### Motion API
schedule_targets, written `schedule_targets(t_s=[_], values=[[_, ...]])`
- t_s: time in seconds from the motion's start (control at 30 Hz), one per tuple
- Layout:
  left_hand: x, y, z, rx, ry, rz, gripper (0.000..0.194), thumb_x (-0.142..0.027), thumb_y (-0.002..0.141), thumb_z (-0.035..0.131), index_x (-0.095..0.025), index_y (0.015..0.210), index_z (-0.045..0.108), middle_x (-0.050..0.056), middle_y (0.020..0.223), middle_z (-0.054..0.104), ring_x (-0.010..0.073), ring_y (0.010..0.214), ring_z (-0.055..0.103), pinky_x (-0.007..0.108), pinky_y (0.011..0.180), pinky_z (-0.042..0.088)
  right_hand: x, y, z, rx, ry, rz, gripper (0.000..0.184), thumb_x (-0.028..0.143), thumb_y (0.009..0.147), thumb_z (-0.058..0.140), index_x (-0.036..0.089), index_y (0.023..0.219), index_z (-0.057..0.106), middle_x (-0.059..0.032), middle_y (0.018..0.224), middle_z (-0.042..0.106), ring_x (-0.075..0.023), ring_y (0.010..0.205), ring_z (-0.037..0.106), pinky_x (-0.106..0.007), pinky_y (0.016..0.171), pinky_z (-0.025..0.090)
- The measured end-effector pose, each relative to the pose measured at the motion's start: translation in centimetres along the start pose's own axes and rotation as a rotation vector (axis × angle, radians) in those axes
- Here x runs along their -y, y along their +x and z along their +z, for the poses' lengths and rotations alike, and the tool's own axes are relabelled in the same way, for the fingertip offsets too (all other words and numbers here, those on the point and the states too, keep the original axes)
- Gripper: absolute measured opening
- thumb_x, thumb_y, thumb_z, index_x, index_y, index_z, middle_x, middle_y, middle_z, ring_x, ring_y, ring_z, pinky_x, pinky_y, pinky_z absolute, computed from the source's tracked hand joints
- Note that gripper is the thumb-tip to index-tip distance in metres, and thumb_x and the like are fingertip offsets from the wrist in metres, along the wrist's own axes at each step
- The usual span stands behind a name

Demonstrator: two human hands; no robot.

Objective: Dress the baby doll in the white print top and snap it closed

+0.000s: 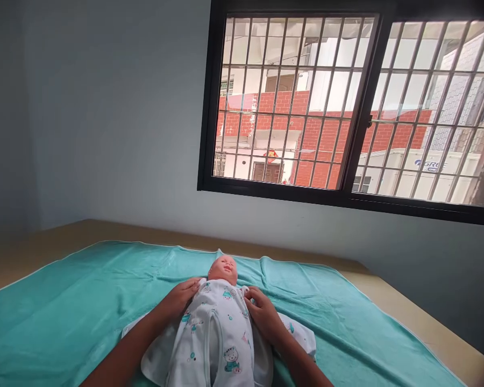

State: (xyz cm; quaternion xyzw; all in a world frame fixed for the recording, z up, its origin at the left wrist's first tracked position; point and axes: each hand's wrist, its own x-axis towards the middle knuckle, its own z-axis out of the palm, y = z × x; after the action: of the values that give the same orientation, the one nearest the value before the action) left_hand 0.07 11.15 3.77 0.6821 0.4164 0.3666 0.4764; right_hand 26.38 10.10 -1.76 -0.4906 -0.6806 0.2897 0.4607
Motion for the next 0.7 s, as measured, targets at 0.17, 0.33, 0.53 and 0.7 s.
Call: schedule_targets(t_s=[0.17,0.33,0.53,0.7], values=[[0.5,0.1,0.0,0.031,0.041,0.035,0.046,-0.056,0.086,0.043,-0.017,0.094,0.067,0.005,0.103,0.069,0.0227,0.097,0.059,0.032,0.088,0.046,1.1,-0.4,-1.0,0.164,0.021,0.032,0.03,0.045,0.085,0.058,0.019,0.072,0.056,-0.0027,0.102,0.057,-0.0194,0.093,0.053,-0.03,0.086,0.04],[1.0,0.2,-0.3,0.018,0.199,0.023,0.044,-0.06,0.081,0.049,-0.018,0.083,0.063,0.002,0.088,0.065,0.0201,0.082,0.057,0.028,0.072,0.046,1.8,-0.5,-1.7,0.267,0.055,0.083,0.03,0.047,0.076,0.067,0.018,0.072,0.062,-0.0043,0.109,0.057,-0.0223,0.095,0.054,-0.032,0.083,0.041],[0.8,-0.4,-1.7,0.185,0.293,-0.024,0.043,-0.061,0.076,0.057,-0.019,0.072,0.063,0.005,0.106,0.065,0.0245,0.097,0.058,0.029,0.083,0.046,1.3,-0.5,-1.2,0.155,-0.029,0.07,0.028,0.04,0.079,0.063,0.018,0.065,0.053,-0.0007,0.089,0.056,-0.0175,0.083,0.051,-0.029,0.077,0.039],[0.6,-0.7,-1.6,0.13,0.275,0.043,0.04,-0.059,0.073,0.062,-0.019,0.08,0.065,0.004,0.117,0.065,0.0249,0.104,0.058,0.03,0.087,0.048,1.6,-0.7,-1.6,0.263,0.031,0.063,0.034,0.045,0.082,0.061,0.017,0.065,0.053,-0.0027,0.109,0.058,-0.0197,0.093,0.054,-0.03,0.082,0.041]])
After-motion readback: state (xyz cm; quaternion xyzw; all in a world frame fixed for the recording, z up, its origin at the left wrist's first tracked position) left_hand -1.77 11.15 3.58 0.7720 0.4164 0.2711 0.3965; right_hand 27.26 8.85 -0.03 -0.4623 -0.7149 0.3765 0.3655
